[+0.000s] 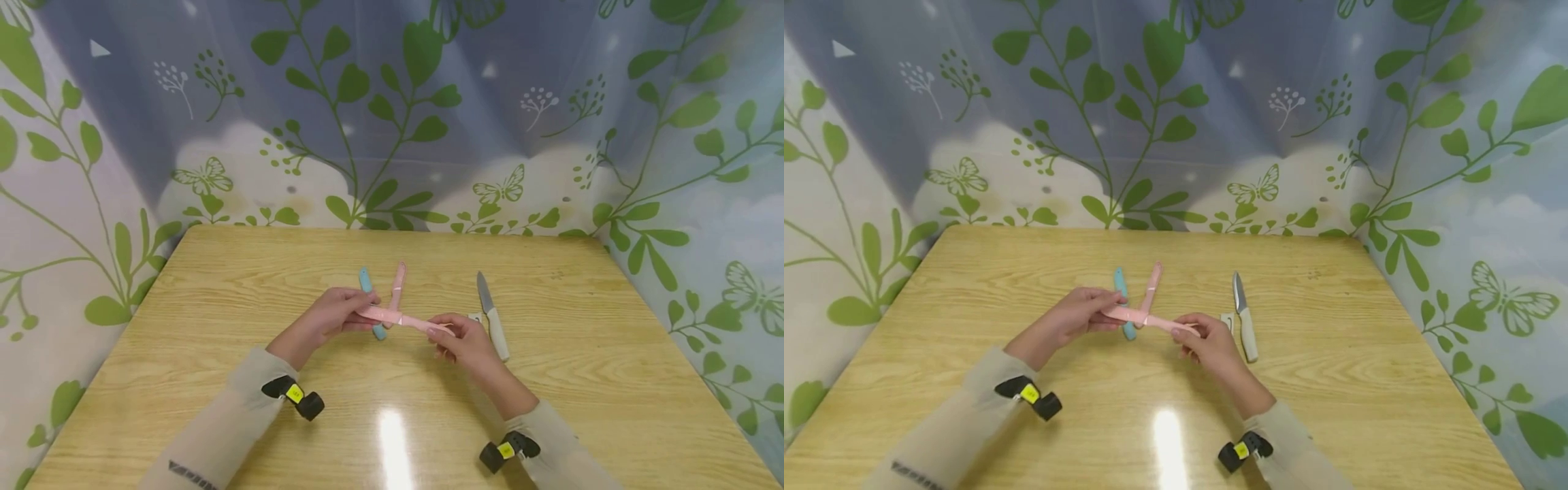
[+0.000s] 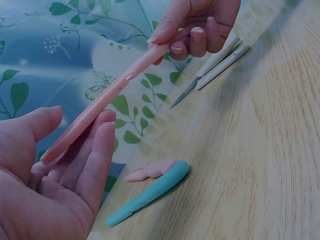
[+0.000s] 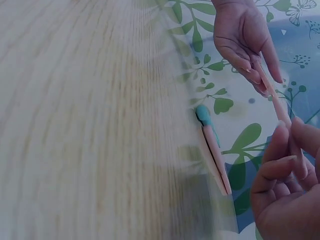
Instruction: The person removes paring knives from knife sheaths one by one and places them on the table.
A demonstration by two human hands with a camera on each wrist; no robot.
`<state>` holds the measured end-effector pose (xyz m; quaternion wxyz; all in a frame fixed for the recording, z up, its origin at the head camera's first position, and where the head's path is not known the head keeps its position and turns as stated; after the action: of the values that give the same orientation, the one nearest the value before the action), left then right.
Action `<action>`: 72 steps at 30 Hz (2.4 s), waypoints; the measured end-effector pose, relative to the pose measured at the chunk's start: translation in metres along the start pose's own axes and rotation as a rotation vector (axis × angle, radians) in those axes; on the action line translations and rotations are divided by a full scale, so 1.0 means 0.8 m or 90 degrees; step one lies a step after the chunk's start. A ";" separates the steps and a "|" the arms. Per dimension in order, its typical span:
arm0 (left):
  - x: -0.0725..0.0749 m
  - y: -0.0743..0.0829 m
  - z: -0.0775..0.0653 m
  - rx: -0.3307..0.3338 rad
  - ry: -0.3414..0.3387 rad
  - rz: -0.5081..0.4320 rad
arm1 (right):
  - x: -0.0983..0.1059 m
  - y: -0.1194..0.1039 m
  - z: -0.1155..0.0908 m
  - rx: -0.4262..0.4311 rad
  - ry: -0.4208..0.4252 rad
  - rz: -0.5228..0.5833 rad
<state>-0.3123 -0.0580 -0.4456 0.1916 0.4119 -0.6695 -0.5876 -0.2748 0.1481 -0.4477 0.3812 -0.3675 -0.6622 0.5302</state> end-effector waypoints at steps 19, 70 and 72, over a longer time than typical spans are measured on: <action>0.000 -0.015 -0.009 0.051 -0.046 0.038 | 0.000 -0.005 0.002 0.009 0.005 0.012; 0.012 -0.028 -0.018 0.047 -0.025 0.073 | 0.003 0.004 0.005 0.034 0.000 -0.006; 0.012 -0.028 -0.018 0.049 -0.024 0.077 | 0.003 0.005 0.004 0.035 -0.001 -0.007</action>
<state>-0.2998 -0.0736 -0.4654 0.1981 0.3665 -0.7188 -0.5565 -0.2788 0.1497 -0.4517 0.3938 -0.3527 -0.6498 0.5461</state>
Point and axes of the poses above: each hand's wrist, its own z-axis towards the middle knuckle, its own x-axis out of the back of the hand, y = z × x, the point moved 9 cm from there along z, towards the middle knuckle, and after that the axes turned 15 degrees about -y, right-handed, at the moved point
